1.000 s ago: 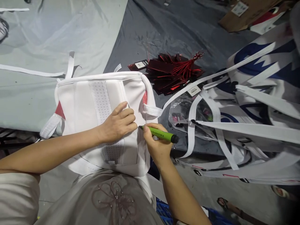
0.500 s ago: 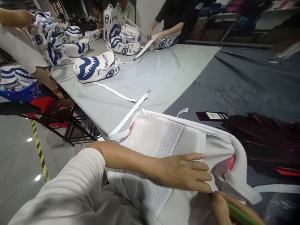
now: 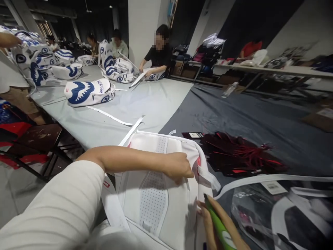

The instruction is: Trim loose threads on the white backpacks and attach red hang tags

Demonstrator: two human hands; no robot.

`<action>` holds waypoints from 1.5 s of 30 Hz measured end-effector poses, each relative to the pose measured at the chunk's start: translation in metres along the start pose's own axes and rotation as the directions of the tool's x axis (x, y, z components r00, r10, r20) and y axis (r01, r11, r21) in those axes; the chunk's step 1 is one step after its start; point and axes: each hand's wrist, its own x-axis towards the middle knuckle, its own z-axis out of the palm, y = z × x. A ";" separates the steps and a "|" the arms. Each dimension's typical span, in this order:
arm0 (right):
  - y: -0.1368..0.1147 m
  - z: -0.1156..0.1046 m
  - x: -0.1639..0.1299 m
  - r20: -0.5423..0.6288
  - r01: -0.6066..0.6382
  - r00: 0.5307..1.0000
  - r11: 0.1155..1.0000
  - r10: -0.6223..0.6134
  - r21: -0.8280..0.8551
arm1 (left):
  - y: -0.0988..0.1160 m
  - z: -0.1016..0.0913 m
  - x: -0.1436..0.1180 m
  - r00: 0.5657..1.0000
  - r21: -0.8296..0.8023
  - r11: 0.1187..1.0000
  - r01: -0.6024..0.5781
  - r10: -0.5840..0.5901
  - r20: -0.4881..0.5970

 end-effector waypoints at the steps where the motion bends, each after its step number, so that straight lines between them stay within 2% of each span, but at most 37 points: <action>1: -0.010 0.004 -0.002 -0.050 0.041 0.998 0.999 -0.040 0.016 | 0.007 -0.009 -0.005 0.999 0.008 1.000 0.025 -0.025 -0.019; 3: -0.033 0.009 -0.001 -0.177 0.144 0.974 0.990 -0.143 -0.004 | 0.028 -0.031 -0.020 0.990 0.040 0.996 0.074 -0.069 -0.120; 6: -0.069 -0.003 0.011 -0.321 0.332 0.877 0.934 -0.358 -0.134 | 0.071 -0.067 -0.045 0.946 0.057 0.985 0.161 -0.137 -0.293; 9: -0.091 -0.030 0.023 -0.263 0.440 0.833 0.871 -0.487 -0.219 | 0.108 -0.091 -0.061 0.887 -0.021 0.964 0.265 -0.252 -0.386; 11: -0.088 -0.043 0.025 -0.185 0.512 0.816 0.834 -0.547 -0.207 | 0.122 -0.089 -0.066 0.861 -0.114 0.940 0.323 -0.341 -0.378; 12: -0.081 -0.045 0.024 -0.151 0.557 0.796 0.808 -0.586 -0.194 | 0.125 -0.084 -0.067 0.861 -0.182 0.925 0.335 -0.379 -0.339; 14: -0.058 -0.041 0.018 -0.102 0.625 0.760 0.764 -0.642 -0.159 | 0.122 -0.068 -0.065 0.893 -0.330 0.893 0.306 -0.390 -0.225; 15: -0.045 -0.037 0.014 -0.091 0.633 0.758 0.762 -0.645 -0.136 | 0.117 -0.060 -0.063 0.907 -0.364 0.889 0.278 -0.367 -0.204; 17: -0.020 -0.027 0.008 -0.105 0.598 0.790 0.797 -0.604 -0.084 | 0.103 -0.047 -0.057 0.901 -0.288 0.931 0.225 -0.311 -0.301; 19: -0.006 -0.020 0.003 -0.133 0.553 0.820 0.831 -0.556 -0.063 | 0.087 -0.040 -0.047 0.844 -0.091 0.966 0.242 -0.256 -0.471; 20: -0.003 -0.017 0.002 -0.137 0.549 0.822 0.833 -0.553 -0.067 | 0.080 -0.038 -0.041 0.830 -0.017 0.963 0.268 -0.240 -0.504; 21: -0.003 -0.015 0.002 -0.142 0.557 0.816 0.828 -0.561 -0.070 | 0.073 -0.037 -0.033 0.841 0.022 0.956 0.292 -0.246 -0.482; 23: -0.007 -0.010 0.001 -0.141 0.573 0.806 0.818 -0.574 -0.054 | 0.060 -0.032 -0.016 0.882 0.046 0.938 0.344 -0.305 -0.360; 24: -0.010 -0.008 0.000 -0.131 0.572 0.810 0.820 -0.571 -0.038 | 0.055 -0.029 -0.008 0.889 0.059 0.928 0.368 -0.333 -0.315; 27: -0.015 -0.004 -0.006 -0.060 0.563 0.824 0.826 -0.564 -0.033 | 0.043 -0.018 0.011 0.903 0.110 0.933 0.342 -0.294 -0.314; 29: -0.014 -0.006 -0.011 0.006 0.546 0.837 0.835 -0.547 -0.067 | 0.042 -0.011 0.016 0.921 0.118 0.953 0.278 -0.230 -0.313; 31: -0.010 -0.011 -0.016 0.054 0.486 0.874 0.871 -0.483 -0.073 | 0.044 -0.005 0.017 0.932 0.117 0.960 0.253 -0.209 -0.296; 35: 0.000 -0.021 -0.016 0.039 0.306 0.951 0.952 -0.306 0.012 | 0.047 0.001 0.013 0.949 0.185 0.958 0.221 -0.168 -0.266; 39: 0.001 -0.024 -0.011 0.047 0.281 0.957 0.955 -0.286 0.096 | 0.050 0.007 0.017 0.957 0.260 0.931 0.257 -0.208 -0.200; 42: 0.004 -0.022 -0.003 0.078 0.253 0.962 0.962 -0.262 0.105 | 0.047 0.012 0.026 0.955 0.241 0.929 0.281 -0.244 -0.172; 45: 0.010 -0.021 0.006 0.059 0.208 0.975 0.971 -0.215 0.116 | 0.040 0.014 0.033 0.954 0.200 0.936 0.291 -0.267 -0.139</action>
